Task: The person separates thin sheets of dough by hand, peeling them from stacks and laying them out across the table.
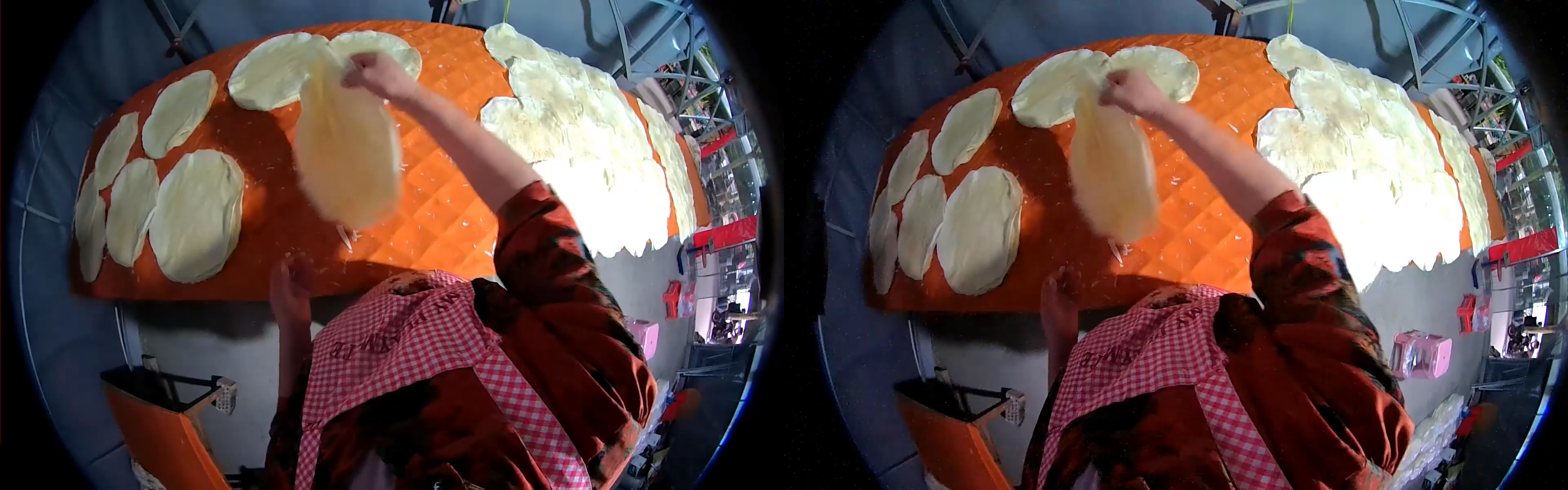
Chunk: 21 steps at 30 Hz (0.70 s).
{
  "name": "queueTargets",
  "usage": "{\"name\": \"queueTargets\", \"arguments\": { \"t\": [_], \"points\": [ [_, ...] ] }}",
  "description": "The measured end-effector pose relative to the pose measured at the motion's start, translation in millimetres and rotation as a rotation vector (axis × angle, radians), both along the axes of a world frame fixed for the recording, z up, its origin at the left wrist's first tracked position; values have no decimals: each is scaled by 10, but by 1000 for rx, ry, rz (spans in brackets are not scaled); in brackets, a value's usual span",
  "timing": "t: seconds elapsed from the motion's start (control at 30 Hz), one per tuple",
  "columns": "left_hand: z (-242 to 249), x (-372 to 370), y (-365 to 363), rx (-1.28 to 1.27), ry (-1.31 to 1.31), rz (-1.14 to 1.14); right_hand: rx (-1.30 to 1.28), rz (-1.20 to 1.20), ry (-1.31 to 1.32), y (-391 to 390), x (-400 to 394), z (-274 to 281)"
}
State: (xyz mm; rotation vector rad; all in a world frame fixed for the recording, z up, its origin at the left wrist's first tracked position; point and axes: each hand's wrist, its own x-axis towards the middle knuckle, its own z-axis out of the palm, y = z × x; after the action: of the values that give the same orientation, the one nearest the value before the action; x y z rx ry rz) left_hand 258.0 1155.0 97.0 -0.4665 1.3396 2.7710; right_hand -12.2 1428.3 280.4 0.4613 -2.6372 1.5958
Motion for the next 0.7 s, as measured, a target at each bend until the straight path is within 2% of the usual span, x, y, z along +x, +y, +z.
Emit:
{"name": "queueTargets", "arguments": {
  "t": [0.03, 0.1, 0.17, 0.23, 0.3, 0.37, 0.4, 0.43, 0.47, 0.5, 0.57, 0.63, 0.7],
  "points": [
    [51, -137, 50, 136, -11, -44, -30, 112, 119, -66, 91, 314],
    [153, -423, 167, 408, -29, -132, 328, 242, 216, -129, 400, 742],
    [21, -741, 351, 623, 58, -250, 532, 388, 669, -129, 920, 791],
    [-204, -979, 537, 796, 64, -295, 704, 432, 724, -12, 1299, 472],
    [-302, -1151, 747, 900, 112, -342, 736, 491, 703, 257, 1556, -2],
    [-370, -1191, 851, 755, 29, -260, 984, 487, 381, 634, 1699, -634],
    [-498, -1229, 903, 776, -21, -235, 1060, 531, 148, 793, 1787, -799],
    [-566, -1229, 984, 673, 23, -267, 1126, 568, -85, 910, 1823, -965],
    [-689, -1227, 1042, 725, -1, -300, 947, 596, -250, 990, 1736, -1272],
    [-782, -1222, 1093, 776, -26, -334, 673, 556, -47, 956, 1696, -1394],
    [-455, -1147, 1170, 780, 2, -353, 422, 320, -26, 620, 1641, -1350],
    [-357, -1110, 1213, 722, -16, -362, 304, 211, -69, 297, 1554, -1331],
    [-365, -1197, 1233, 602, -57, -353, 297, 97, -33, 73, 1450, -1627]
  ]
}}
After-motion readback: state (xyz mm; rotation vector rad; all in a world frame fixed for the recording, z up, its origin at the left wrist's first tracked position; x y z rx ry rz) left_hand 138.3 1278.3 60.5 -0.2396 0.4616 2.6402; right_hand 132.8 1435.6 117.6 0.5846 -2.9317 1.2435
